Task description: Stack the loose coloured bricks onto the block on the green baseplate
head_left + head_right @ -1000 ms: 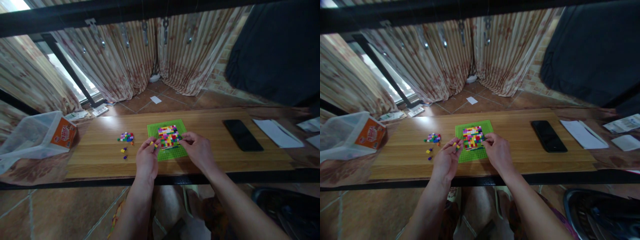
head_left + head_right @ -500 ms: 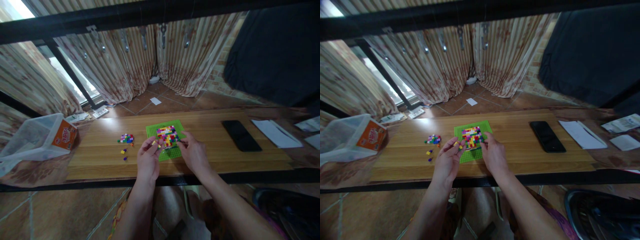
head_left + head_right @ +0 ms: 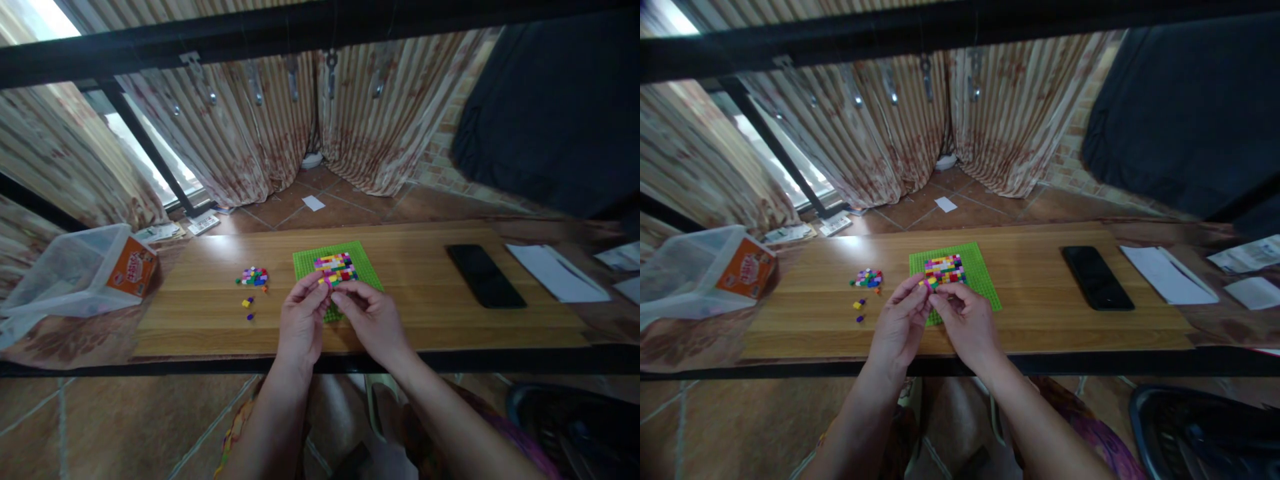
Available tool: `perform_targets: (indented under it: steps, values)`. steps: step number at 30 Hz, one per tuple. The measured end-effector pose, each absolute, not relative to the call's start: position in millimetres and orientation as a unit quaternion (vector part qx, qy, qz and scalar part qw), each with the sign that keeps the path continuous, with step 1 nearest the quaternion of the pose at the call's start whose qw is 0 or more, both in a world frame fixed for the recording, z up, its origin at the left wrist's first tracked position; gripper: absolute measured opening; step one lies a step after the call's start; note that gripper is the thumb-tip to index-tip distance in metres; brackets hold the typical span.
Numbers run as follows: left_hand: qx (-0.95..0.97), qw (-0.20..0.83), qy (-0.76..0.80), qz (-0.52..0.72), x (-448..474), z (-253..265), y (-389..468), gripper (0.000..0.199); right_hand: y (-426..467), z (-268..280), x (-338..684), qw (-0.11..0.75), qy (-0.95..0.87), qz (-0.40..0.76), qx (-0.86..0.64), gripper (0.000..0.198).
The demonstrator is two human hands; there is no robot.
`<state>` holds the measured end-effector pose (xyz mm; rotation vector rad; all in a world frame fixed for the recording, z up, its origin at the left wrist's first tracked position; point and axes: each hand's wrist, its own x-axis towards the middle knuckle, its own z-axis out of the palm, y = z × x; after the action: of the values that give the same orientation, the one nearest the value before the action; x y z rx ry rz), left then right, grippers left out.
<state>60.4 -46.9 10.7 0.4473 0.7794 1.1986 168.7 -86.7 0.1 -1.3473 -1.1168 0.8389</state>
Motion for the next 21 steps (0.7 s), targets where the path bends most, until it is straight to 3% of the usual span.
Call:
perform_targets:
  steps: [7,21]
  values:
    - [0.279,0.728,0.353,0.518,65,9,-52,0.025,-84,5,176,0.599,-0.432,0.351,-0.576,0.021]
    - [0.440,0.663,0.365,0.483,63,15,-54,0.009,-84,6,185,0.604,-0.409,0.390,-0.562,0.016]
